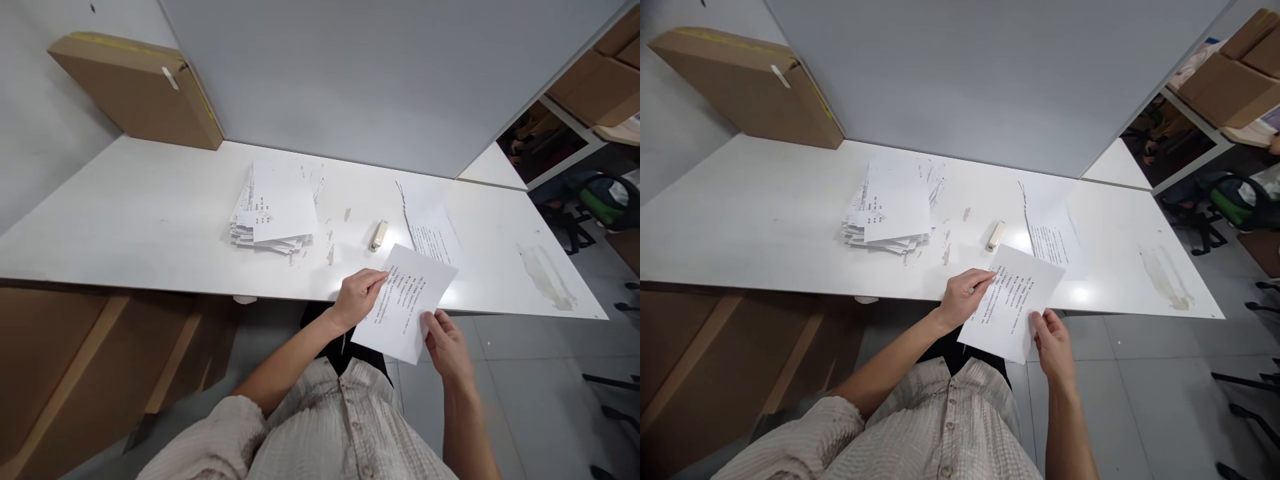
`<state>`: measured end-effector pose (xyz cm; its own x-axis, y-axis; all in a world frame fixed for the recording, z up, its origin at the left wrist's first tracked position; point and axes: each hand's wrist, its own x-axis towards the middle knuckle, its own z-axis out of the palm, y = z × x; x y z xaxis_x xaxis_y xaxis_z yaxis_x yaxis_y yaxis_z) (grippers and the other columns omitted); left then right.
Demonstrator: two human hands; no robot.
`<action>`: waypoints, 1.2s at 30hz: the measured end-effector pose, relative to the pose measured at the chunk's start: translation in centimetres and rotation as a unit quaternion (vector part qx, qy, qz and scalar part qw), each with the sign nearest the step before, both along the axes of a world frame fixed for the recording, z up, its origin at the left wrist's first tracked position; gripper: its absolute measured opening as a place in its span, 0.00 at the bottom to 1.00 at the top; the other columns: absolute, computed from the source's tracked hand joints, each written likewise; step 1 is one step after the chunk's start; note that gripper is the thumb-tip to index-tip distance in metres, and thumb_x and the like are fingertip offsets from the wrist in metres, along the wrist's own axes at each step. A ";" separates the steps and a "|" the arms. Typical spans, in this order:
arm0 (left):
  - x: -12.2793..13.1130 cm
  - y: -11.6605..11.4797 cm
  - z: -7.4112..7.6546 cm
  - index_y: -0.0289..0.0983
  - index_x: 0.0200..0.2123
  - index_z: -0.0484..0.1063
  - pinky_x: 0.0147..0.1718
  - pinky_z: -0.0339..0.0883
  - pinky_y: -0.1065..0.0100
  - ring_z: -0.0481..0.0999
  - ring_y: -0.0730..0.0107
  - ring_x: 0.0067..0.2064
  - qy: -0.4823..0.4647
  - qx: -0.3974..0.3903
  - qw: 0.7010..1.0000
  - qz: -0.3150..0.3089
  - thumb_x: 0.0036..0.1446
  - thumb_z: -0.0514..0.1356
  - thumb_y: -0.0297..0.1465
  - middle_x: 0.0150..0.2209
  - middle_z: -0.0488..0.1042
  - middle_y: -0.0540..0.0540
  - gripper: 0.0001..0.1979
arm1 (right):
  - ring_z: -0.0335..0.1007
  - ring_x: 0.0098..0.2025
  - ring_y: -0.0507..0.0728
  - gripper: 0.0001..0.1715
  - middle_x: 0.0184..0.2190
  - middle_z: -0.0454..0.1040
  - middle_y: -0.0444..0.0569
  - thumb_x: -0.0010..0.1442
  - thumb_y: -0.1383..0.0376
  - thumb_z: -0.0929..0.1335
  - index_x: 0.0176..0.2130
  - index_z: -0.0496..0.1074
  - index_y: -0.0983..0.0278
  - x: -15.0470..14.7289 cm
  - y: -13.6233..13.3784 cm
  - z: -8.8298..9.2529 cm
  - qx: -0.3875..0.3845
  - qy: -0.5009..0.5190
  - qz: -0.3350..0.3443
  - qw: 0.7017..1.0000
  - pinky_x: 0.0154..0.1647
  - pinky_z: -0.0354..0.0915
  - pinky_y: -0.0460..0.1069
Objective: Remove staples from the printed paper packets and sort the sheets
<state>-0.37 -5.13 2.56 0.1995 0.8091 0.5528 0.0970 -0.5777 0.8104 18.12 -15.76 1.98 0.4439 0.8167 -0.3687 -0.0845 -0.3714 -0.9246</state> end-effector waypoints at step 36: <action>-13.9 6.6 -1.2 0.38 0.47 0.71 0.50 0.61 0.51 0.66 0.52 0.52 0.328 0.115 0.880 0.323 0.56 0.59 0.36 0.49 0.71 0.38 0.16 | 0.64 0.44 0.62 0.27 0.48 0.64 0.63 0.56 0.60 0.64 0.53 0.66 0.69 8.0 14.0 3.1 0.055 -0.546 -0.023 0.836 0.46 0.61 0.59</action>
